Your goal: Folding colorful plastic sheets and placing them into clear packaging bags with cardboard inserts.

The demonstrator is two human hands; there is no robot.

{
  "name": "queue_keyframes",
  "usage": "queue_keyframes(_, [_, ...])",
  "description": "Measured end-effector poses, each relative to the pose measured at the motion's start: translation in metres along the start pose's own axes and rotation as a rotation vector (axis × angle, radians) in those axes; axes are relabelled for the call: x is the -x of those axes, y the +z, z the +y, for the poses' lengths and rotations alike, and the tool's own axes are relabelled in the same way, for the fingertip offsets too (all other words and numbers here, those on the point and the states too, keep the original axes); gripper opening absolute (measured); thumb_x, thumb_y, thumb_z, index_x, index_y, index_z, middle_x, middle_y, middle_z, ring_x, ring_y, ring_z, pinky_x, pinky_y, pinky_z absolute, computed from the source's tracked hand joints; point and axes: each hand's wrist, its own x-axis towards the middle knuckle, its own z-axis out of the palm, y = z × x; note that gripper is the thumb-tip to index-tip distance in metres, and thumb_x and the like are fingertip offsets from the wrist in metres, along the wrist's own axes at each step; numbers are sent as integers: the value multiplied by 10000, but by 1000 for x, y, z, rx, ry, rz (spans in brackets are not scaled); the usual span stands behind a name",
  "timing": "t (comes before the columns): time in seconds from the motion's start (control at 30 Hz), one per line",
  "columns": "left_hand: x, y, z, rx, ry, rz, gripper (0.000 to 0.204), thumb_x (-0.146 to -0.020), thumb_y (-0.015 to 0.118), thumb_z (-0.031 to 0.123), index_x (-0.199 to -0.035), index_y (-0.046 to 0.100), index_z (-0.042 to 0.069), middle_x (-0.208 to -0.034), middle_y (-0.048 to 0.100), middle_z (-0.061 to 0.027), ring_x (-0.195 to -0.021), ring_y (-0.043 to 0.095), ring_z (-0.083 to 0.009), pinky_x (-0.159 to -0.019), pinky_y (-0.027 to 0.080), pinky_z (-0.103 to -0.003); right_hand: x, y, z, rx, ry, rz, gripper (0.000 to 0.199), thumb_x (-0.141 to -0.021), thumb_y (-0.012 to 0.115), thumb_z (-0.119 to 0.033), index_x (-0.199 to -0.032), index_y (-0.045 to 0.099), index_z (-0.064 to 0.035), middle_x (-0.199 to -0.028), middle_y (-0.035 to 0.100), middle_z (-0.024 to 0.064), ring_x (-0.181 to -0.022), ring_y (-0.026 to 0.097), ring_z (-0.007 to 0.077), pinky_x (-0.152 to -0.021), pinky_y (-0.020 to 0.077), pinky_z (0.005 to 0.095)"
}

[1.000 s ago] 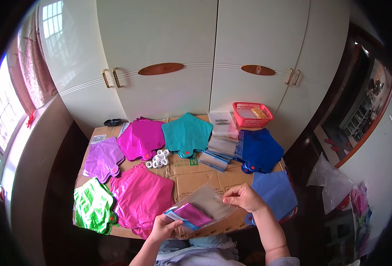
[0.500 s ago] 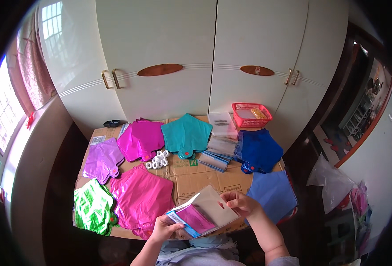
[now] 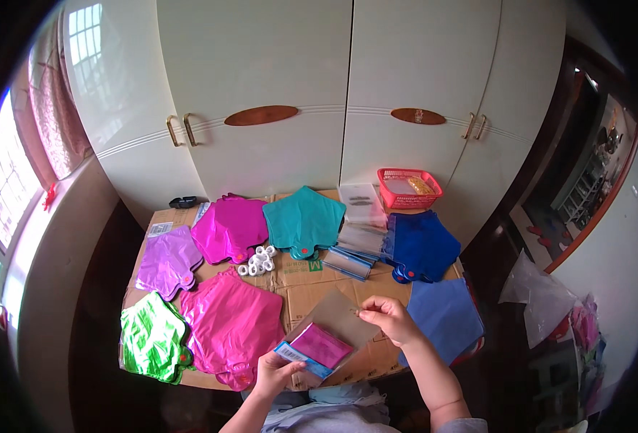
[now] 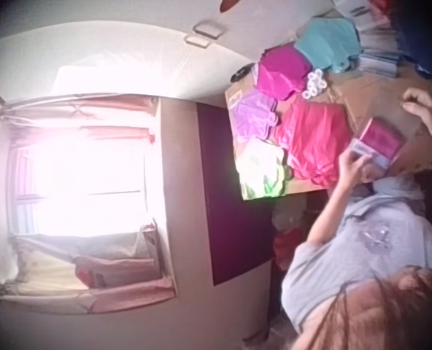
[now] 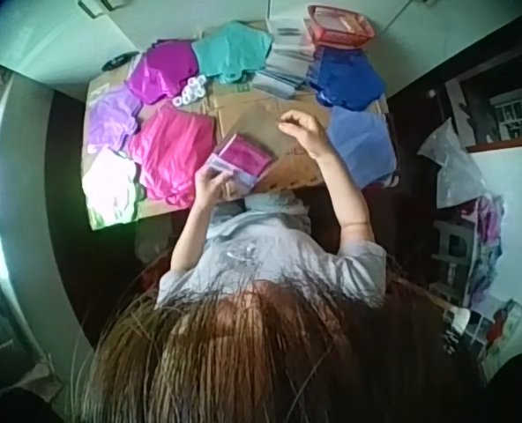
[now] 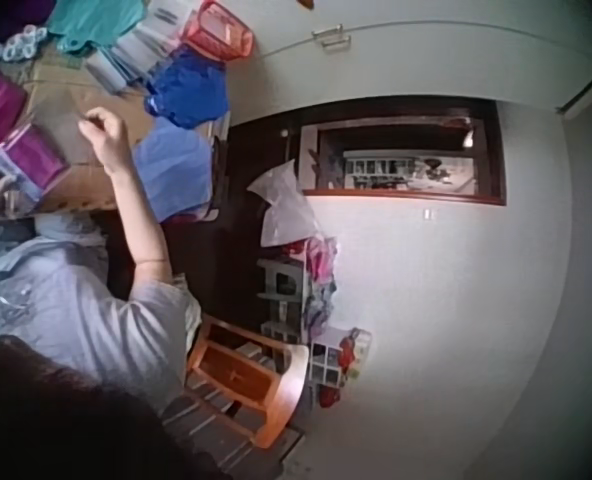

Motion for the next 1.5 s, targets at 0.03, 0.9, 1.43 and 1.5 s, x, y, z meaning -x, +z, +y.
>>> queue_keyframes(0.03, [1,1,-5,12,16,6,200,-802,688,-32,-997,646,-20,-915,681,-66,-823,634,-125,-760,525,-277,-2,3,2,-50,-9,38,82,-859,649,-89,-901,639,-20,-816,616,-25,-754,544,36,-693,433,184])
queue_keyframes(0.9, [-37,-15,45,-1109,157,62,294,-791,700,250,-962,659,14,-751,664,-156,-690,664,-291,-636,519,-353,-55,-28,39,329,100,-112,218,-877,655,-140,-1025,656,20,-921,657,22,-823,559,57,-743,446,220])
queue_keyframes(1.43, [-138,9,11,-1422,675,-1,298,-744,709,196,-1022,655,105,-1016,644,-67,-934,588,-244,-831,455,-366,-85,0,50,907,-215,148,200,-762,737,-184,-895,690,-41,-802,685,139,-762,674,243,-683,511,324])
queue_keyframes(1.5, [-119,12,11,-1410,619,-224,399,-722,721,267,-1077,616,117,-1156,581,-82,-1015,554,-279,-866,432,-409,-91,-2,61,997,-279,141,213,-742,743,-177,-892,681,-37,-815,673,153,-766,658,293,-681,512,352])
